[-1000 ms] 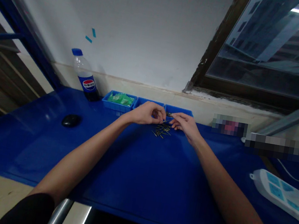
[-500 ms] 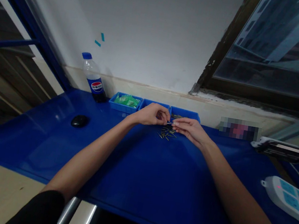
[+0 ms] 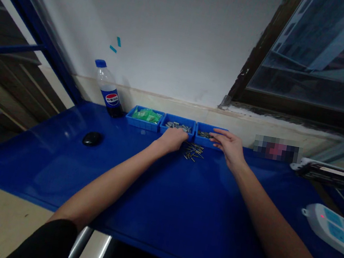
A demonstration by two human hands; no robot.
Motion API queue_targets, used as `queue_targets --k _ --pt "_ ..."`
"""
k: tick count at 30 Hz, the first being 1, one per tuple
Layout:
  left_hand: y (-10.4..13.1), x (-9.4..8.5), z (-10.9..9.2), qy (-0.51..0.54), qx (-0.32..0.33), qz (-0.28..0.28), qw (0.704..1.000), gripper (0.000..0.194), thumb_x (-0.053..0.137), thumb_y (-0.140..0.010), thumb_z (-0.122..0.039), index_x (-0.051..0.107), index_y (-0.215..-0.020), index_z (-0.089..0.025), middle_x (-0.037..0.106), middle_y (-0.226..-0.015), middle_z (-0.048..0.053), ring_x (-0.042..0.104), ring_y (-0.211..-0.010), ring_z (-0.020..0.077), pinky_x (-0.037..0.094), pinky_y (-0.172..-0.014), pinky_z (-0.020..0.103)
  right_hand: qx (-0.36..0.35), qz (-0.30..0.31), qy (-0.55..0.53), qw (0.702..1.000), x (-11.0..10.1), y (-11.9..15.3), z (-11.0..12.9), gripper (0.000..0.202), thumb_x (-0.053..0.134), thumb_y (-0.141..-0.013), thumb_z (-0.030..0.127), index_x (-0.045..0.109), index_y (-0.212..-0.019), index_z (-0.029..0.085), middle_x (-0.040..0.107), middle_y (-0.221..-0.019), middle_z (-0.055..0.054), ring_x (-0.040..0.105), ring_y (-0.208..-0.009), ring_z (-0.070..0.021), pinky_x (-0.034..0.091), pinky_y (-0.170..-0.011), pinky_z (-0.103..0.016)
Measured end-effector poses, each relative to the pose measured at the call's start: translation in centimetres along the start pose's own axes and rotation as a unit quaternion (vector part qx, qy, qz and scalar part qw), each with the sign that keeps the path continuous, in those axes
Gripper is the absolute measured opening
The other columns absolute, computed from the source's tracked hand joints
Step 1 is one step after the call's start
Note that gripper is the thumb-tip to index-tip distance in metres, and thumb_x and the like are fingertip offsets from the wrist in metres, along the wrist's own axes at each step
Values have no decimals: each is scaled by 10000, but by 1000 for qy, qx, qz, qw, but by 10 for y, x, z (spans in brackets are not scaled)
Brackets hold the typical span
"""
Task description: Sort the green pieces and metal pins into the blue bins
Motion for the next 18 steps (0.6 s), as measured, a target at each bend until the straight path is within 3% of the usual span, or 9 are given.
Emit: queue_targets --k 4,9,14,18 --pt "0 5 -5 -7 6 -6 1000 318 498 -897 -49 741 -1072 -156 731 -989 175 720 -974 287 544 -860 367 4 9 6 1000 1 1 0 292 810 -712 325 775 -967 187 805 -964 -99 718 -767 -176 533 -635 -268" --pt "-1 1 -1 31 34 -3 999 331 569 -827 -51 749 -1086 -151 739 -990 168 714 -934 282 540 -825 365 9 28 11 1000 5 3 2 263 799 -711 333 768 -930 191 796 -915 -92 689 -731 -173 514 -626 -281" --pt "-2 -16 3 167 95 -34 981 379 578 -794 -61 771 -1098 -180 758 -863 78 701 -781 200 511 -734 291 15 38 2 999 7 5 5 233 801 -690 315 762 -883 190 778 -837 -74 656 -672 -155 493 -600 -274" --pt "-2 -26 1 300 116 -60 945 320 594 -809 -87 747 -1085 -138 761 -837 55 696 -727 152 521 -736 260 16 58 4 998 10 8 8 219 803 -696 316 766 -872 191 774 -806 -62 655 -666 -152 489 -597 -270"
Point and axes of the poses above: each hand's wrist, its own y-axis away from the middle knuckle, its own x-axis out of the palm, z = x × y, the point moved 2 cm from there along -y, towards the middle knuckle
